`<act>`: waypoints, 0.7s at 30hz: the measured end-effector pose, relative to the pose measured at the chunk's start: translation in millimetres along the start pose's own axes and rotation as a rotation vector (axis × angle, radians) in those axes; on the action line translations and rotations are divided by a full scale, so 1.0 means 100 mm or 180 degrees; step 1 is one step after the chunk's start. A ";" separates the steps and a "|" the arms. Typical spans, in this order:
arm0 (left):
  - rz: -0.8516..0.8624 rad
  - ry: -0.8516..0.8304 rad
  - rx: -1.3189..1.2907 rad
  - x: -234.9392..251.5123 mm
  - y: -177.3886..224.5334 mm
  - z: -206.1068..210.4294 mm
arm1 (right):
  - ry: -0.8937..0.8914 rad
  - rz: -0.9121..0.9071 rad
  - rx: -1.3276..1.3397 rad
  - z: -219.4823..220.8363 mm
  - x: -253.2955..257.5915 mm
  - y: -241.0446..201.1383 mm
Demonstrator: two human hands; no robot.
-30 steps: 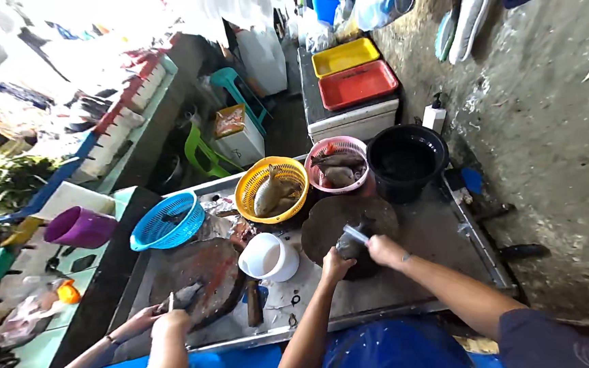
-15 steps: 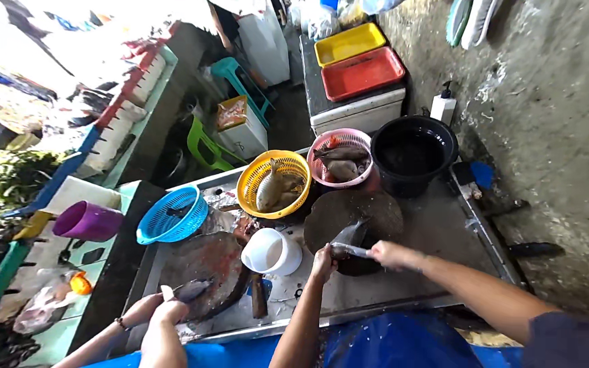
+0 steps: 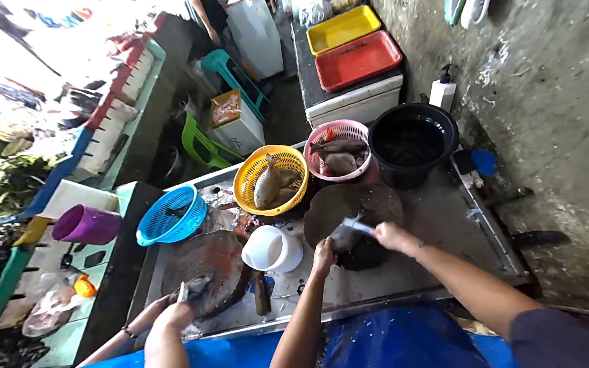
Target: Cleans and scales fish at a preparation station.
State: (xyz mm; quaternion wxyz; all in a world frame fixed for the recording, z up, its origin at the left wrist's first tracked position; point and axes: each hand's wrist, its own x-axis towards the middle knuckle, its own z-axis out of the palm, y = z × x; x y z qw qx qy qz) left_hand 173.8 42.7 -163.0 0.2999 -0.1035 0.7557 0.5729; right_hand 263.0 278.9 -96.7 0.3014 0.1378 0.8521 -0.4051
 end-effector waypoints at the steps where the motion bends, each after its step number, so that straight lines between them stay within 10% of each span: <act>1: 0.0033 0.0016 -0.0042 0.00 0.00 0.02 | 0.0130 0.0026 -0.0104 0.02 0.04 0.01; 21: 0.0008 0.0309 0.0772 0.16 0.08 -0.16 | 0.0298 -0.0036 0.0064 0.15 0.00 0.28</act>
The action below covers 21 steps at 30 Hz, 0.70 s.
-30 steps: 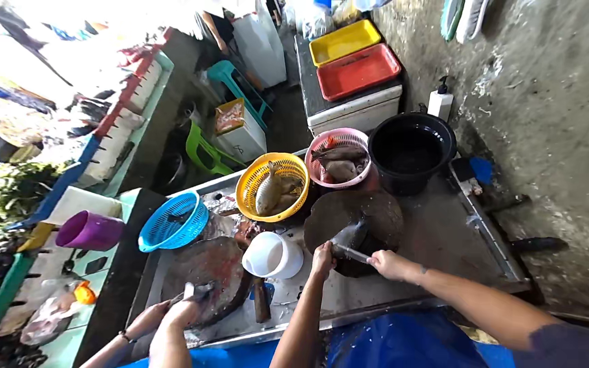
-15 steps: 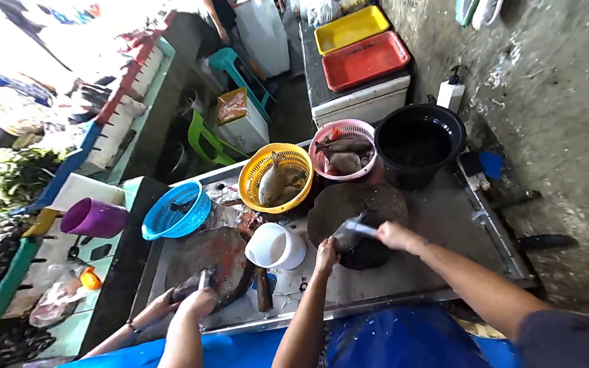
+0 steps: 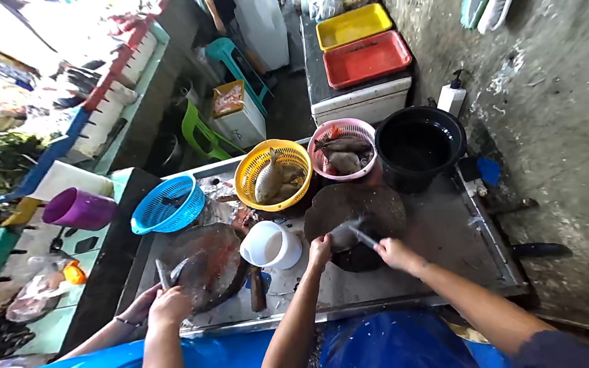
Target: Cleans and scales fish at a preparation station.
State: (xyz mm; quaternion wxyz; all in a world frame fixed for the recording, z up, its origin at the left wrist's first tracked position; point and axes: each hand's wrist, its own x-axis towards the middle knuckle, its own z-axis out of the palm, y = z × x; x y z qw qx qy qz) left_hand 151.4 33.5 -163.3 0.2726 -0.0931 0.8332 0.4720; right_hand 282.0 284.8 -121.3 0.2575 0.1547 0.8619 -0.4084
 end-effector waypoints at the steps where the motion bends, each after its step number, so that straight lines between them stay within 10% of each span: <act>1: 0.0057 0.0071 0.0121 0.02 0.01 -0.10 | 0.0020 -0.0029 0.0053 -0.01 -0.04 0.04; 21: 0.0487 0.0362 0.1463 -0.02 0.08 -0.09 | 0.0034 -0.0218 -0.0612 0.44 -0.43 0.03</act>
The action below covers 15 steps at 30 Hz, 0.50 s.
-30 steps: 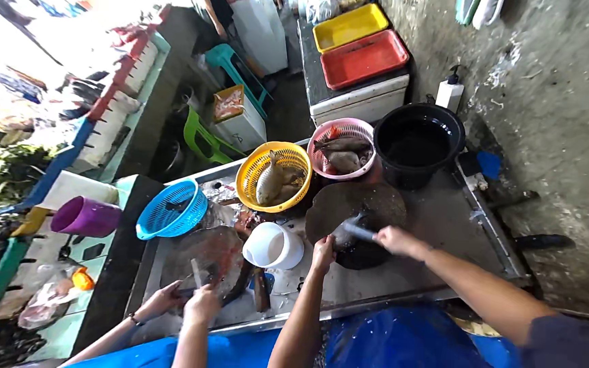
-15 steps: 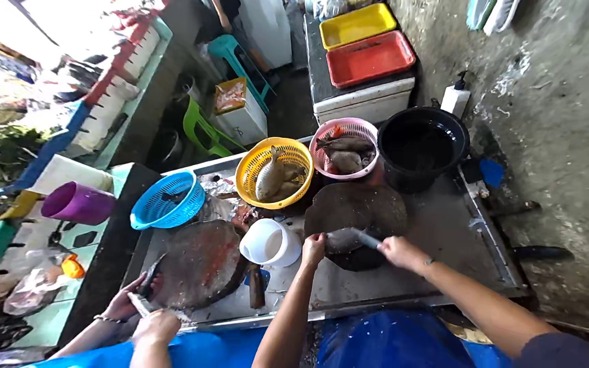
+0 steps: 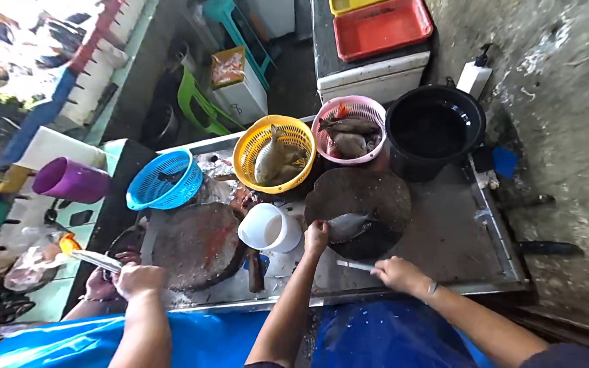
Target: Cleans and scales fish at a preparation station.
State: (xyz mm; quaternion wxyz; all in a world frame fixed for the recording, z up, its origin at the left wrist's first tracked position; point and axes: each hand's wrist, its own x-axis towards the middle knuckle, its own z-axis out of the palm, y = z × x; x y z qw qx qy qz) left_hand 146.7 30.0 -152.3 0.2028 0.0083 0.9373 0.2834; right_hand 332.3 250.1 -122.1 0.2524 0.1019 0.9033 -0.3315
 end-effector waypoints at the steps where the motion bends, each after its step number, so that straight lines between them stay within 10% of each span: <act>1: 0.0001 0.0010 0.0003 0.00 0.01 -0.01 | 0.0221 -0.0016 0.0116 -0.05 0.05 0.00; 15: 0.0101 -0.0312 -0.0732 -0.03 -0.15 0.06 | 0.0068 0.0020 -0.0226 -0.02 0.23 -0.15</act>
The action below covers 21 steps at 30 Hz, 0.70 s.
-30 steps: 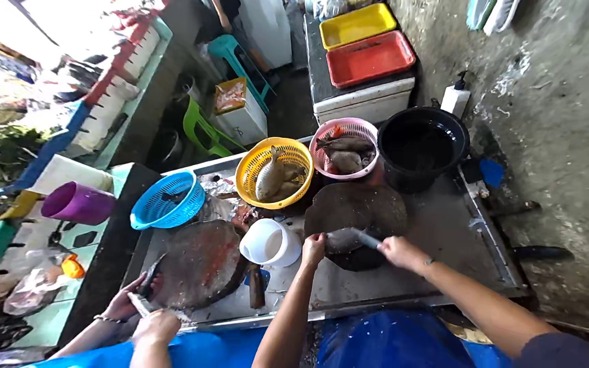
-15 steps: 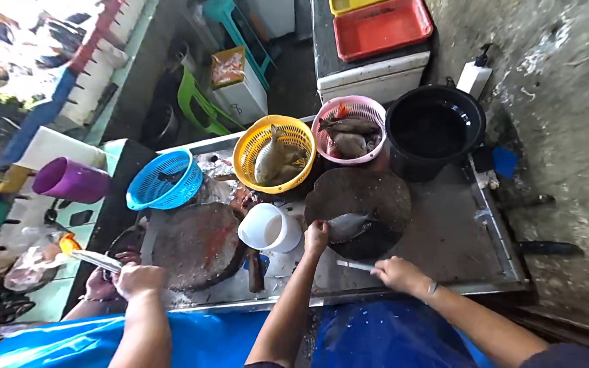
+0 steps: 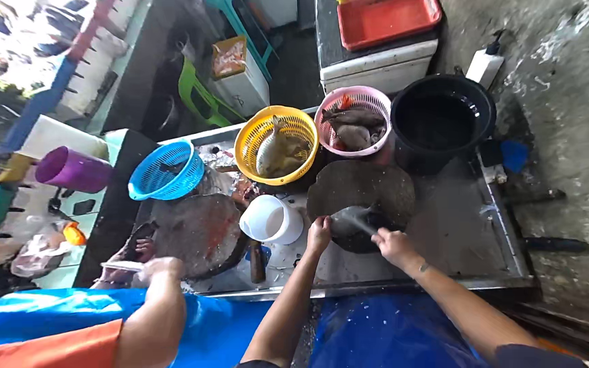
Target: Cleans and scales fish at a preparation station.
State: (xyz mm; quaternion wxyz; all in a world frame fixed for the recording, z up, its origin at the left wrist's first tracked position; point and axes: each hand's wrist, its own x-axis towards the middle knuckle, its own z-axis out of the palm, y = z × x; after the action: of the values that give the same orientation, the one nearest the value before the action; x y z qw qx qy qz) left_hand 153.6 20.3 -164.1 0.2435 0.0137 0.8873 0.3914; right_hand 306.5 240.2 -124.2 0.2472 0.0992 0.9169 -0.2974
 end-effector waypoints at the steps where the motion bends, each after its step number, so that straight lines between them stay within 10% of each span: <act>1: -0.0093 -0.0039 -0.0186 -0.03 0.01 0.00 | -0.0162 -0.0041 -0.0069 -0.04 -0.03 0.04; 3: 0.0004 -0.0036 -0.0455 -0.11 0.09 -0.07 | 0.0287 -0.0261 -0.0107 -0.24 -0.33 0.07; 6: 0.1262 0.0291 0.0503 -0.39 0.36 -0.18 | 0.2584 -0.0577 0.0263 -0.54 -0.58 0.51; 9: 0.2331 0.0330 0.1721 -0.60 0.29 -0.05 | 0.2050 0.0081 -0.0253 -0.49 -0.44 1.23; 14: 0.1012 -0.0222 0.1851 -0.83 0.03 0.29 | 0.1973 0.0511 0.0294 -0.43 -0.49 1.05; 21: -0.0305 -0.0522 -0.0354 -0.91 -0.09 0.51 | 0.1308 0.0332 0.0342 -0.33 -0.41 0.47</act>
State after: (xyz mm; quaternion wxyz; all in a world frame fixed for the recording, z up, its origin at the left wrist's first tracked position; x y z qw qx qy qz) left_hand 258.2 29.3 -161.5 0.3342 -0.0103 0.8410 0.4255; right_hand 344.2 296.3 -103.2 0.0645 0.2181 0.9244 -0.3062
